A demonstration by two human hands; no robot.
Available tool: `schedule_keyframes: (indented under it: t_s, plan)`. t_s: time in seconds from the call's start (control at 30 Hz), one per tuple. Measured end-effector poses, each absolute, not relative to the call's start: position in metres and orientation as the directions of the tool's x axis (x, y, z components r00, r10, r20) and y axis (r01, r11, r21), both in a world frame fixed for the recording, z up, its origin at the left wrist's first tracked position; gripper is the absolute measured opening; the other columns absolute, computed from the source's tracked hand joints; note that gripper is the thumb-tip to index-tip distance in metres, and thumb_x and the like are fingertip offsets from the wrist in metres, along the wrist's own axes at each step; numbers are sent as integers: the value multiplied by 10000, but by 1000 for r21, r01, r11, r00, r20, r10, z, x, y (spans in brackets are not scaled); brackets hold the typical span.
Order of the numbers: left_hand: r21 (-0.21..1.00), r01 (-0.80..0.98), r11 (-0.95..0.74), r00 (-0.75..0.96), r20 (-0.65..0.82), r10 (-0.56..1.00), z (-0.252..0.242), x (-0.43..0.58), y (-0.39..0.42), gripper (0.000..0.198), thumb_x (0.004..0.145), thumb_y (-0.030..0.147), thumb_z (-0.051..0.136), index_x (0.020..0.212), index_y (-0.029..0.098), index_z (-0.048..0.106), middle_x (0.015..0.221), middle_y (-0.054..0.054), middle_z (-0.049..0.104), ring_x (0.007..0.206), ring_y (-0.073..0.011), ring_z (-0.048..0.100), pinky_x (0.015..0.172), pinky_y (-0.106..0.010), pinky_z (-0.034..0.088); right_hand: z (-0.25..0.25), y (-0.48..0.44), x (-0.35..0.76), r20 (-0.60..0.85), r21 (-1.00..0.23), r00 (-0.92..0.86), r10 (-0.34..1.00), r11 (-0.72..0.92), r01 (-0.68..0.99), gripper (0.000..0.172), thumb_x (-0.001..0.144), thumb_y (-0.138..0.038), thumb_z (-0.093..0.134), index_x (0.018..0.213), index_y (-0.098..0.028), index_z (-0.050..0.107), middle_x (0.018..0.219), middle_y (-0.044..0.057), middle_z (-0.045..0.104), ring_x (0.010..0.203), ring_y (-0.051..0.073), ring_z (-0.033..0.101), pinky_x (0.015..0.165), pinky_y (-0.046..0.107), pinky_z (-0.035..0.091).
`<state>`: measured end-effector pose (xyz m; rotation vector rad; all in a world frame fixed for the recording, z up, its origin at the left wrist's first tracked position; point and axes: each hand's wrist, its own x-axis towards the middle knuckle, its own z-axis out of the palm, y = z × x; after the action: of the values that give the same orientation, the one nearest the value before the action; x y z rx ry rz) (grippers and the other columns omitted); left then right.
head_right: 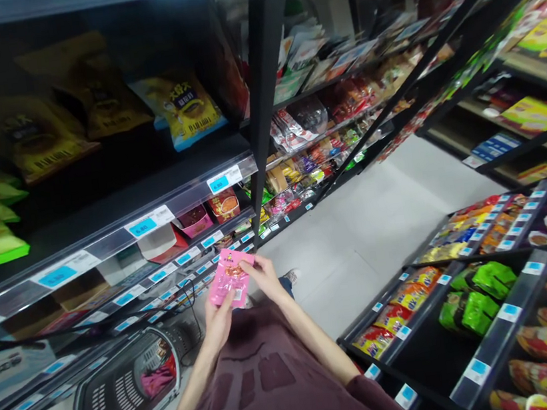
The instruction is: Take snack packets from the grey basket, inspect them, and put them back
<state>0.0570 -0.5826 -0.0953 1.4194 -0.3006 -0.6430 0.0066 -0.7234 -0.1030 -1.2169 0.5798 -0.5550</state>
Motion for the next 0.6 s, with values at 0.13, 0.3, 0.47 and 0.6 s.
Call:
schedule_keyframes:
  t_s: [0.13, 0.3, 0.47, 0.6]
  plan:
    - [790, 583, 188, 692, -363, -624, -93, 50, -586, 371, 780, 378, 724, 1053, 137, 650, 1054, -106, 696, 924, -225, 678, 830, -343, 547, -108, -728, 5, -119, -969, 679, -725, 234, 80, 255, 777, -397, 706, 753, -143, 701, 695, 7, 643, 623, 136, 525, 600, 244, 401]
    - [719, 656, 231, 660, -398, -637, -90, 51, -587, 283, 746, 322, 771, 944, 137, 688, 924, -61, 716, 794, -170, 678, 755, -289, 560, -104, -727, 3, -120, -955, 652, -748, 266, 130, 212, 772, -359, 717, 748, -149, 707, 690, 0, 641, 621, 125, 519, 603, 233, 393]
    - [716, 661, 226, 654, -401, -641, -90, 49, -587, 284, 748, 325, 769, 944, 136, 690, 925, -60, 716, 781, -166, 678, 751, -291, 563, -104, -725, 1, -146, -949, 643, -752, 291, 125, 200, 772, -353, 717, 757, -154, 711, 702, 0, 647, 627, 126, 524, 613, 235, 402]
    - [728, 650, 218, 653, -390, -649, -94, 48, -586, 316, 757, 337, 759, 989, 138, 682, 946, -66, 711, 794, -170, 677, 749, -291, 559, -104, -724, 0, -152, -947, 635, -757, 295, 126, 200, 769, -353, 722, 757, -153, 712, 694, -2, 639, 631, 122, 521, 610, 231, 406]
